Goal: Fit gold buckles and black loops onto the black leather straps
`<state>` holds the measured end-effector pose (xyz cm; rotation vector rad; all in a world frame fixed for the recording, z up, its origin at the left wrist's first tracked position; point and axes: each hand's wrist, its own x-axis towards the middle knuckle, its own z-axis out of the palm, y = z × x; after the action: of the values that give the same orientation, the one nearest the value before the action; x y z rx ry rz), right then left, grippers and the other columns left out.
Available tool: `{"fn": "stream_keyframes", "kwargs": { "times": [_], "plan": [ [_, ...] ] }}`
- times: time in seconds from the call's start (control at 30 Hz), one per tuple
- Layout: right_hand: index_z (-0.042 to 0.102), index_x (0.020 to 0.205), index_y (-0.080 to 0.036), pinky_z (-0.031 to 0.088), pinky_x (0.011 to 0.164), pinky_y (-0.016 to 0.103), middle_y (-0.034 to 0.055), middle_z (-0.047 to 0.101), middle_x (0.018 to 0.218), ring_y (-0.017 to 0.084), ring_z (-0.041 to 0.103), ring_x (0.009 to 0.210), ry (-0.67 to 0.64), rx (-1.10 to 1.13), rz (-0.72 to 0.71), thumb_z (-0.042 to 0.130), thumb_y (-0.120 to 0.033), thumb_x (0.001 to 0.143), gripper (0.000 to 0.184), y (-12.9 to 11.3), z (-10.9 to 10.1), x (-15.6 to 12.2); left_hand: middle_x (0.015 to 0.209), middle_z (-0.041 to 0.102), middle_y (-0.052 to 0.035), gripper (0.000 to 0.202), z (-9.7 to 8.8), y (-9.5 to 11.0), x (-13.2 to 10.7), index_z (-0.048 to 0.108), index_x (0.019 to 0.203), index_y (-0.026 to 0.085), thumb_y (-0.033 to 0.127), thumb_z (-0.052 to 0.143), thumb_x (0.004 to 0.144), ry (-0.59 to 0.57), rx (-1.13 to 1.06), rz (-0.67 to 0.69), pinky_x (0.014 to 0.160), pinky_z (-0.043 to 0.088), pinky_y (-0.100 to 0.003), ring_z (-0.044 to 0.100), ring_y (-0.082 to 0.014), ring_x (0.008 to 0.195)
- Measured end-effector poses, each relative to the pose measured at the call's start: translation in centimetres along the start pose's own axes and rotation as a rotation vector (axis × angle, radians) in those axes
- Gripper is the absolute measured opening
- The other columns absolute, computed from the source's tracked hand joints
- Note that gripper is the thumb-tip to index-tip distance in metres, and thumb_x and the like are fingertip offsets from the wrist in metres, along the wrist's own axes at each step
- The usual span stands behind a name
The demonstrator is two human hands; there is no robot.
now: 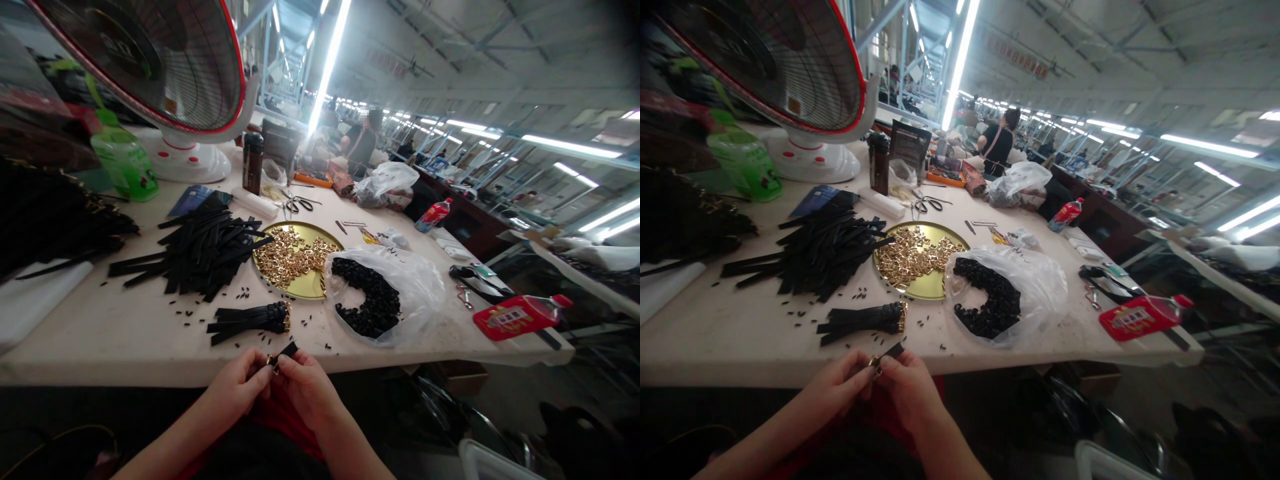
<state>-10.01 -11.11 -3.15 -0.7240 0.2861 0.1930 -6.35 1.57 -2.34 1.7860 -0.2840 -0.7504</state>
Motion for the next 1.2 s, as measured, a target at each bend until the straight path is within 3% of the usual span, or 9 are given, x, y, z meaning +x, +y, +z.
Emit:
{"fn": "stream_keyframes", "kwargs": {
  "times": [0.27,0.43,0.57,0.73,0.87,1.2],
  "plan": [
    [0.061,0.077,-0.015,0.045,0.057,0.023,0.0001,0.062,0.069,0.012,0.055,0.059,0.168,-0.237,-0.215,0.067,-0.03,0.069,0.017,1.4,-0.2,-0.1,0.056,0.055,0.0059,0.033,0.2,-0.3,0.3,0.043,0.073,0.02,0.053,0.046,0.071,-0.004,-0.045,0.001,0.037,0.028,-0.02,0.039,-0.0071,0.035],
    [0.061,0.083,-0.015,0.045,0.061,0.023,0.0019,0.064,0.076,0.013,0.057,0.067,0.17,-0.16,-0.223,0.065,-0.027,0.071,0.017,1.6,0.2,0.1,0.058,0.056,0.0052,0.029,-0.4,-0.4,0.3,0.045,0.076,0.019,0.049,0.045,0.074,-0.012,0.028,0.015,0.038,0.032,-0.02,0.043,-0.0081,0.037],
    [0.061,0.087,-0.015,0.044,0.061,0.022,0.0014,0.064,0.079,0.011,0.056,0.065,0.135,-0.161,-0.228,0.068,-0.024,0.069,0.021,1.7,-0.1,0.1,0.055,0.053,0.0058,0.035,-0.3,-0.4,0.4,0.045,0.073,0.019,0.053,0.039,0.077,0.02,-0.027,0.028,0.036,0.028,-0.019,0.038,-0.0063,0.035],
    [0.059,0.086,-0.017,0.044,0.061,0.023,-0.0005,0.063,0.074,0.009,0.055,0.057,0.032,-0.103,-0.134,0.07,-0.022,0.067,0.023,1.4,-0.3,-0.2,0.052,0.051,0.0064,0.035,-0.2,-0.5,0.5,0.044,0.071,0.02,0.053,0.039,0.078,0.048,-0.048,0.041,0.035,0.026,-0.018,0.037,-0.0061,0.033],
    [0.059,0.086,-0.017,0.043,0.058,0.022,-0.0012,0.063,0.073,0.008,0.054,0.056,0.028,-0.131,-0.129,0.071,-0.021,0.065,0.024,1.3,0.1,-0.2,0.051,0.05,0.0064,0.034,-0.2,-0.6,0.4,0.042,0.067,0.02,0.051,0.036,0.08,0.063,-0.021,0.054,0.036,0.027,-0.019,0.037,-0.0067,0.033],
    [0.06,0.085,-0.018,0.042,0.056,0.021,-0.0011,0.062,0.075,0.01,0.053,0.06,0.079,-0.217,-0.177,0.073,-0.021,0.063,0.025,1.5,-0.1,0.2,0.057,0.053,0.004,0.027,-0.2,-0.7,0.4,0.045,0.069,0.021,0.041,0.035,0.083,0.124,0.2,0.132,0.052,0.036,-0.025,0.05,-0.0145,0.053]
  ]
}}
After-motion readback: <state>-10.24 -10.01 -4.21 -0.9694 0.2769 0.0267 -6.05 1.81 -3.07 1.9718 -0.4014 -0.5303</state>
